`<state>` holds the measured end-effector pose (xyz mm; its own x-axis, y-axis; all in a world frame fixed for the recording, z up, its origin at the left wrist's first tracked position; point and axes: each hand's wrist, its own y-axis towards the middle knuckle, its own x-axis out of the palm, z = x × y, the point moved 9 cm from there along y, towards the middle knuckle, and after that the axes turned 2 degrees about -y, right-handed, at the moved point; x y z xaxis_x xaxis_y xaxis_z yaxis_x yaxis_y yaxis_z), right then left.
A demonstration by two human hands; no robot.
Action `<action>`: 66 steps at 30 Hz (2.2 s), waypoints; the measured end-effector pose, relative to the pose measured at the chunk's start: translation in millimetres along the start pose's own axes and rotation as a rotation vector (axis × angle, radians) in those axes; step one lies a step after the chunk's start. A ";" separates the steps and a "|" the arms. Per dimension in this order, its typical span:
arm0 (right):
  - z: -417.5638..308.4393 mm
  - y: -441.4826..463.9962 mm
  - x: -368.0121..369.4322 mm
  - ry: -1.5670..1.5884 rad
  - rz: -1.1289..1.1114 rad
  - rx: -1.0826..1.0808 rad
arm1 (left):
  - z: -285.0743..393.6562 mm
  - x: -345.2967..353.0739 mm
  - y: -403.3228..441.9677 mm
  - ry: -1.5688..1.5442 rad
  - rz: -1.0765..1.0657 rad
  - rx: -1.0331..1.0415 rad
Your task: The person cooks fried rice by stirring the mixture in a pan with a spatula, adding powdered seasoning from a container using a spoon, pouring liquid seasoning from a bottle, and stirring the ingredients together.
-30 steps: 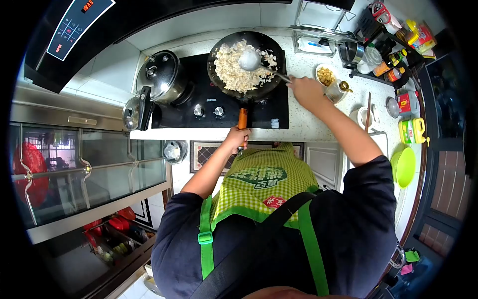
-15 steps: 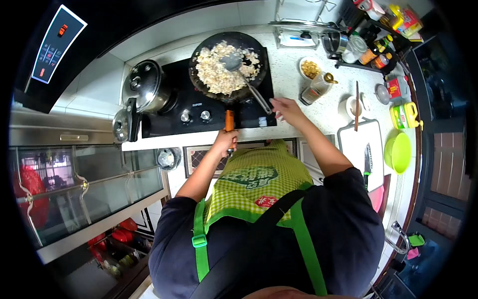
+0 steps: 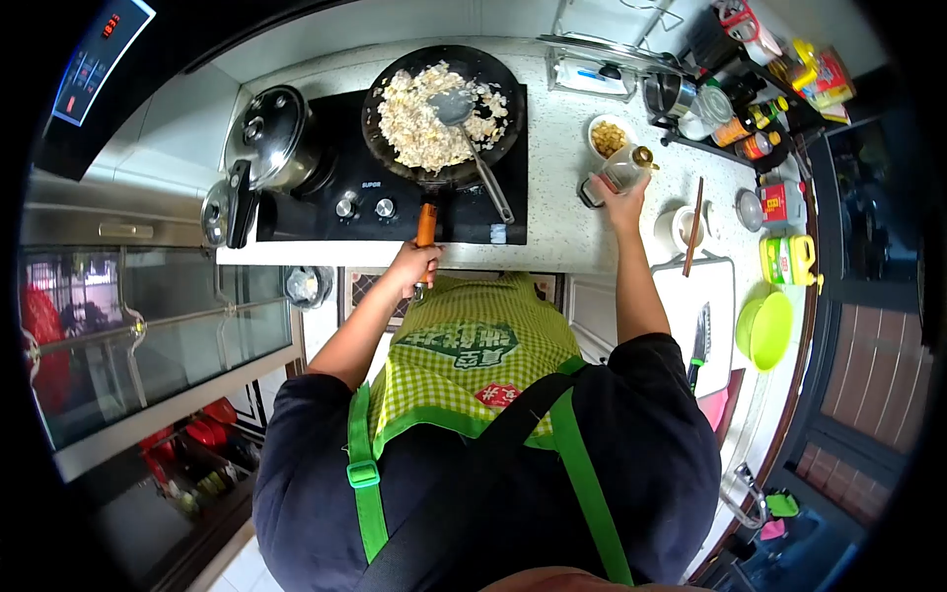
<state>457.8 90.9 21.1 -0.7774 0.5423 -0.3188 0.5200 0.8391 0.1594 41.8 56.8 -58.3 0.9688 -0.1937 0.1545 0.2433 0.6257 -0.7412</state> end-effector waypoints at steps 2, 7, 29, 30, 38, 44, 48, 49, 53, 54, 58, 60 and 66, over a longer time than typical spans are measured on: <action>8.8 4.8 5.5 -0.128 0.002 0.003 | -2.1 -2.3 -1.5 -0.017 0.009 -0.011; -70.6 26.9 24.1 -0.196 -0.356 -0.092 | -3.6 -2.2 0.0 -0.062 -0.029 -0.005; -171.5 19.8 110.9 -0.837 -1.217 -0.174 | -0.3 -0.1 -2.4 -0.069 -0.023 0.049; -171.1 18.7 113.0 -0.835 -1.226 -0.163 | 0.7 -0.8 -3.5 -0.064 -0.027 0.043; -163.4 18.5 120.2 -0.891 -1.267 -0.152 | 1.9 -0.6 -5.6 -0.037 -0.021 0.028; -170.0 15.3 123.2 -0.911 -1.281 -0.133 | 4.4 -0.8 -7.5 -0.043 -0.008 0.036; -174.3 14.7 124.8 -0.976 -1.333 -0.060 | 3.7 -0.2 -7.5 -0.039 -0.012 0.028; -171.6 12.4 125.3 -0.974 -1.381 -0.016 | 3.7 0.3 -7.4 -0.046 -0.019 0.029; -164.7 27.3 128.4 -0.976 -1.235 -0.161 | 3.4 -1.1 -7.2 -0.046 -0.020 0.038; -163.1 31.9 129.2 -0.983 -1.193 -0.194 | 4.5 -0.7 -8.6 -0.054 -0.015 0.041; -177.8 33.2 129.8 -0.995 -1.219 -0.119 | 6.5 -0.8 -11.1 -0.070 -0.018 0.045; -176.1 37.1 130.3 -0.980 -1.222 -0.108 | 5.3 -1.1 -10.1 -0.069 -0.016 0.040; -162.6 56.0 136.3 -1.016 -1.210 -0.125 | 6.3 -1.5 -12.9 -0.066 -0.002 0.035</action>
<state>323.4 218.6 138.5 -0.1154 -0.6315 -0.7668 -0.2760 0.7619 -0.5859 37.5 53.8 -44.8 0.9691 -0.1454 0.1993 0.2454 0.6518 -0.7176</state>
